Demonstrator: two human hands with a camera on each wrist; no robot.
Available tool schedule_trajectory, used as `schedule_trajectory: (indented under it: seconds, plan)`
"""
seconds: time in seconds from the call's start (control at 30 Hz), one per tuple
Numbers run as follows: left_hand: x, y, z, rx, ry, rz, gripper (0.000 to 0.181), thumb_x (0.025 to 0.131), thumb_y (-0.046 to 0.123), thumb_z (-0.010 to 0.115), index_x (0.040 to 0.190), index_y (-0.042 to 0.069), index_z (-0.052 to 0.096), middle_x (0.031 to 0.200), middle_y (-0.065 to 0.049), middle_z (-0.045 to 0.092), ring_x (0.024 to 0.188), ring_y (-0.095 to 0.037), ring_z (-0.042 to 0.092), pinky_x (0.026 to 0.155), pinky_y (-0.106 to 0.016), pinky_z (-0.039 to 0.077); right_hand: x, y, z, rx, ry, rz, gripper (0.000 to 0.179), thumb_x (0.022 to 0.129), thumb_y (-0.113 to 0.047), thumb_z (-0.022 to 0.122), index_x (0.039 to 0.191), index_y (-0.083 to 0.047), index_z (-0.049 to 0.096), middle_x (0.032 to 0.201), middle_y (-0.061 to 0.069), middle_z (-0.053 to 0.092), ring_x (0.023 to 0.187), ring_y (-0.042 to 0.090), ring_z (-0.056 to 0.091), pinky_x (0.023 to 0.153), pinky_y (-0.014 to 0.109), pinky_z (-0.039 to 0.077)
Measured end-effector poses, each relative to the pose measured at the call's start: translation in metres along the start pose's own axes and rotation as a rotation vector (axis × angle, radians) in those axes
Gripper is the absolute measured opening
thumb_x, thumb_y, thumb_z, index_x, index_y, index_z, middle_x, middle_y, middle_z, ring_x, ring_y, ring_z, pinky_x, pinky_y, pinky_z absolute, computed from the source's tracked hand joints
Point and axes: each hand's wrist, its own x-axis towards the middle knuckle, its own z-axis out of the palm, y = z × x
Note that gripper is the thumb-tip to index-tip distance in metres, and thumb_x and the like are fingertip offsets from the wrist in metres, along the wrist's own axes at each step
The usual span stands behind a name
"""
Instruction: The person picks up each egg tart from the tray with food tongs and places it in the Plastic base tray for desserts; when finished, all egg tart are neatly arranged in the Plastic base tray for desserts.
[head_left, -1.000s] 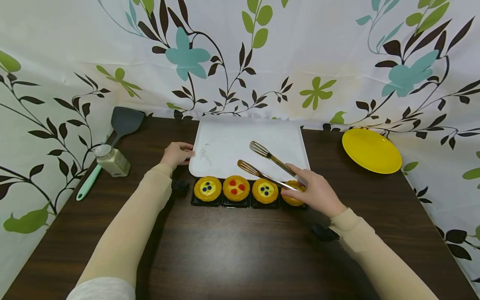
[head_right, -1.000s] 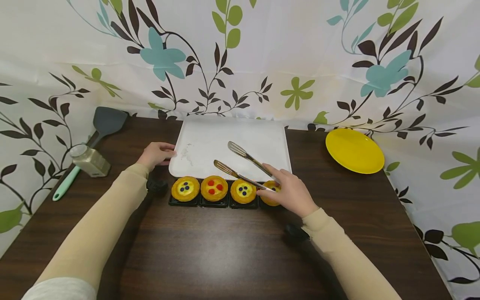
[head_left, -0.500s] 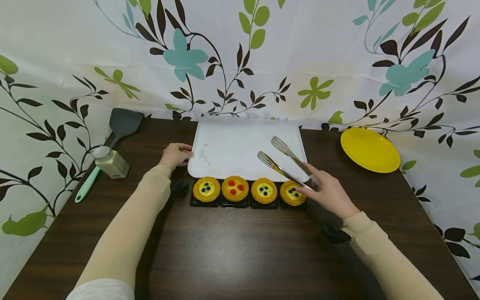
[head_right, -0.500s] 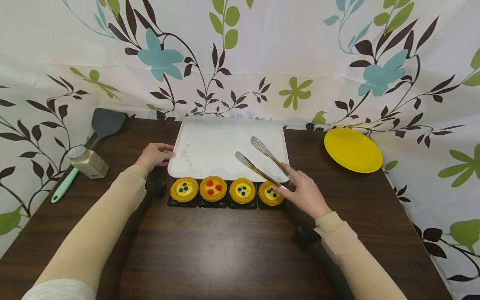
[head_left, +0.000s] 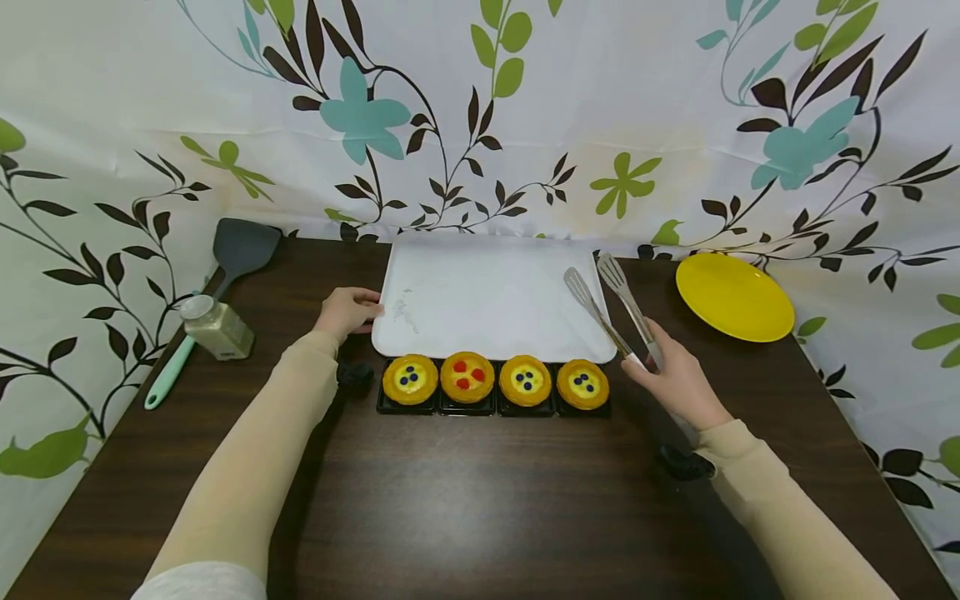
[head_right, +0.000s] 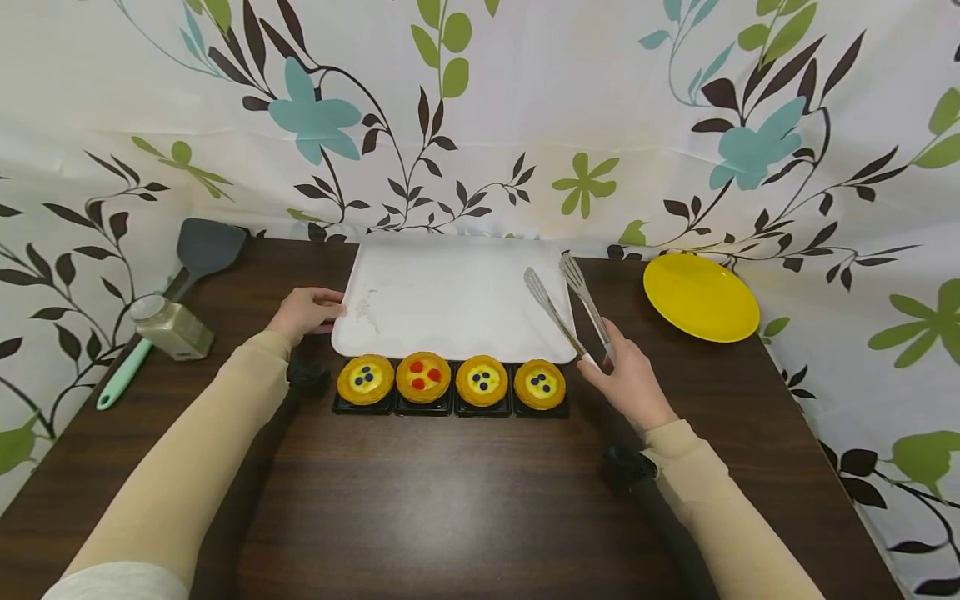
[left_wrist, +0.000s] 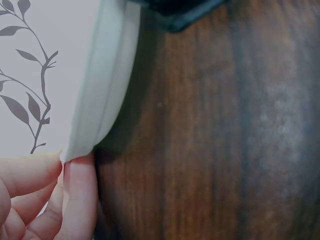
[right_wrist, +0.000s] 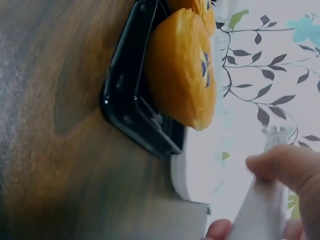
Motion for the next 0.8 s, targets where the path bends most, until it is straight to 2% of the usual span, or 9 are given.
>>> schedule_trajectory:
  seconds: [0.13, 0.33, 0.53, 0.67, 0.73, 0.8]
  plan:
    - [0.001, 0.0, 0.001, -0.008, -0.001, -0.003, 0.042, 0.096, 0.008, 0.055, 0.136, -0.003, 0.048, 0.128, -0.025, 0.053, 0.109, -0.034, 0.058, 0.089, -0.038, 0.054, 0.005, 0.009, -0.002, 0.009, -0.027, 0.044, 0.081, 0.091, -0.025, 0.062, 0.148, 0.006, 0.014, 0.094, 0.022, 0.051, 0.078, 0.029, 0.048, 0.063, 0.035, 0.044]
    - [0.002, -0.001, 0.001, -0.01, -0.003, 0.0, 0.042, 0.096, 0.008, 0.055, 0.136, -0.003, 0.048, 0.128, -0.025, 0.053, 0.11, -0.034, 0.057, 0.089, -0.038, 0.054, 0.015, 0.023, -0.002, 0.033, -0.029, 0.131, 0.083, 0.094, -0.025, 0.058, 0.148, 0.009, 0.006, 0.1, 0.028, 0.049, 0.086, 0.036, 0.049, 0.074, 0.047, 0.047]
    - [-0.003, -0.003, -0.003, -0.001, -0.001, 0.007, 0.042, 0.096, 0.008, 0.054, 0.136, -0.004, 0.046, 0.129, -0.026, 0.052, 0.111, -0.034, 0.057, 0.09, -0.039, 0.053, 0.029, 0.033, 0.004, 0.041, -0.026, 0.193, 0.083, 0.093, -0.027, 0.056, 0.147, 0.011, 0.005, 0.084, 0.019, 0.052, 0.073, 0.028, 0.052, 0.069, 0.039, 0.046]
    - [-0.004, -0.002, -0.001, -0.005, 0.004, 0.016, 0.042, 0.096, 0.008, 0.055, 0.136, -0.004, 0.047, 0.128, -0.026, 0.053, 0.11, -0.033, 0.057, 0.09, -0.039, 0.053, 0.038, 0.036, 0.003, 0.048, -0.038, 0.229, 0.084, 0.093, -0.027, 0.055, 0.147, 0.012, 0.004, 0.082, 0.019, 0.056, 0.065, 0.024, 0.057, 0.074, 0.046, 0.05]
    - [-0.003, -0.001, 0.0, -0.007, 0.004, 0.017, 0.042, 0.096, 0.008, 0.054, 0.136, -0.004, 0.047, 0.128, -0.026, 0.054, 0.11, -0.033, 0.057, 0.09, -0.039, 0.053, 0.042, 0.036, 0.002, 0.048, -0.043, 0.242, 0.084, 0.093, -0.027, 0.055, 0.146, 0.012, 0.004, 0.086, 0.023, 0.057, 0.068, 0.027, 0.059, 0.08, 0.051, 0.05]
    - [-0.003, 0.0, 0.001, -0.009, 0.006, 0.012, 0.041, 0.096, 0.008, 0.055, 0.135, -0.003, 0.048, 0.127, -0.025, 0.054, 0.109, -0.032, 0.057, 0.091, -0.039, 0.053, 0.046, 0.037, 0.002, 0.041, -0.053, 0.257, 0.084, 0.094, -0.029, 0.054, 0.146, 0.012, 0.003, 0.096, 0.029, 0.055, 0.079, 0.033, 0.057, 0.085, 0.055, 0.048]
